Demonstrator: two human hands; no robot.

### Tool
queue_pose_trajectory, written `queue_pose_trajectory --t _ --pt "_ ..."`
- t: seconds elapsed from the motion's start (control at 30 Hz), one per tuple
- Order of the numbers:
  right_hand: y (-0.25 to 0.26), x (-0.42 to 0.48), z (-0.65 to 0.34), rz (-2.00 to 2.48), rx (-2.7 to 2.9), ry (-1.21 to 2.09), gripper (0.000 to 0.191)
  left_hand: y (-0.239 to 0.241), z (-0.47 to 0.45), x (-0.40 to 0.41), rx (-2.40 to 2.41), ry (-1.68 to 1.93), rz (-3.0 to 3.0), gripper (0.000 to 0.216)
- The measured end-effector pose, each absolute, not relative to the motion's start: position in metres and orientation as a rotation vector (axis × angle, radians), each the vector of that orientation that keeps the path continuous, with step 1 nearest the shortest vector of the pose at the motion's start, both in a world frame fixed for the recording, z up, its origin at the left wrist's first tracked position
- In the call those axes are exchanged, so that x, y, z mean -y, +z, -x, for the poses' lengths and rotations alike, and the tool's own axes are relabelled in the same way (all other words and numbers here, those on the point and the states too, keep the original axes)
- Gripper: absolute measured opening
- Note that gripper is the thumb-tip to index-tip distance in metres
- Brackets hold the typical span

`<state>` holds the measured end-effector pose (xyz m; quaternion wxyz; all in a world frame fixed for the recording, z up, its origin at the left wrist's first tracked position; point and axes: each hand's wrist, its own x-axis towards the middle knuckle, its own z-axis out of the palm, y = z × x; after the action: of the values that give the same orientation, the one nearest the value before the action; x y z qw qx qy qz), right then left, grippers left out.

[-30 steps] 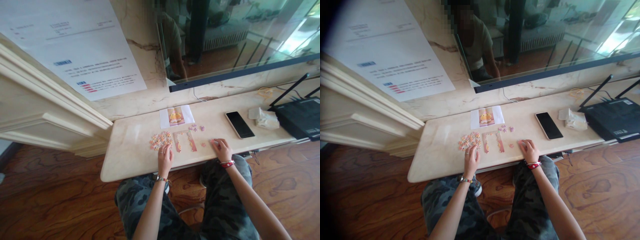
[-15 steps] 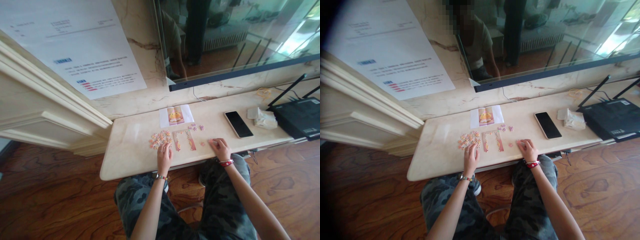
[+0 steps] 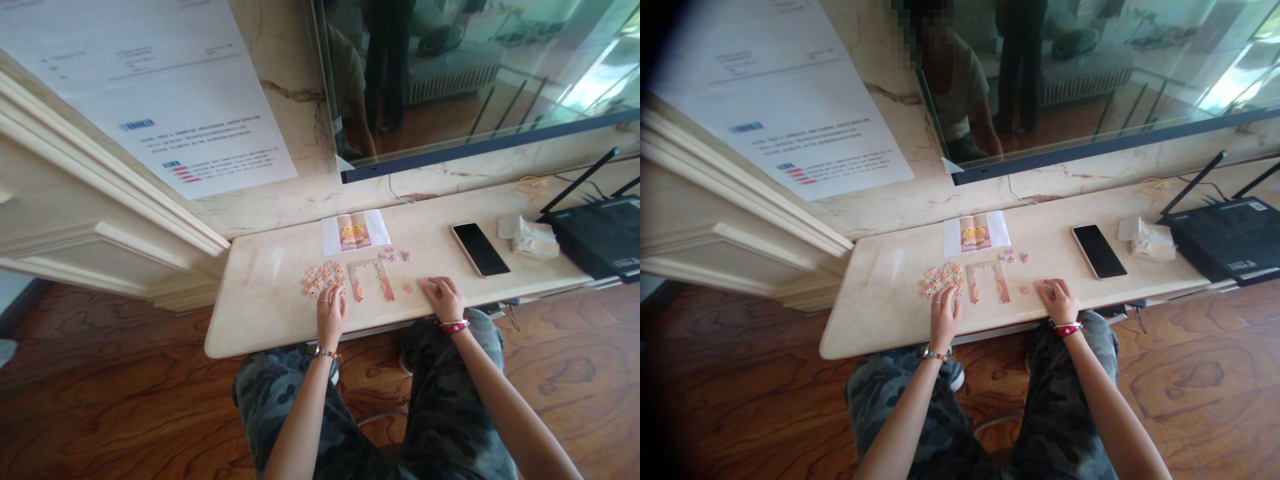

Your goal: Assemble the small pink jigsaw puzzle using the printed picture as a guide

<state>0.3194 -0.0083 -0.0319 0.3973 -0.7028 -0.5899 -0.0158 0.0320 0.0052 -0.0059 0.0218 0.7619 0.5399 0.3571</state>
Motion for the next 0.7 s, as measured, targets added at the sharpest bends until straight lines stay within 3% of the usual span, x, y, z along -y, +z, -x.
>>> queue_pose_trajectory --t 0.7 --pt "-0.0329 0.0081 -0.3195 1.787 1.489 -0.029 0.032 -0.006 -0.032 -0.0056 -1.665 1.111 -2.351 0.03"
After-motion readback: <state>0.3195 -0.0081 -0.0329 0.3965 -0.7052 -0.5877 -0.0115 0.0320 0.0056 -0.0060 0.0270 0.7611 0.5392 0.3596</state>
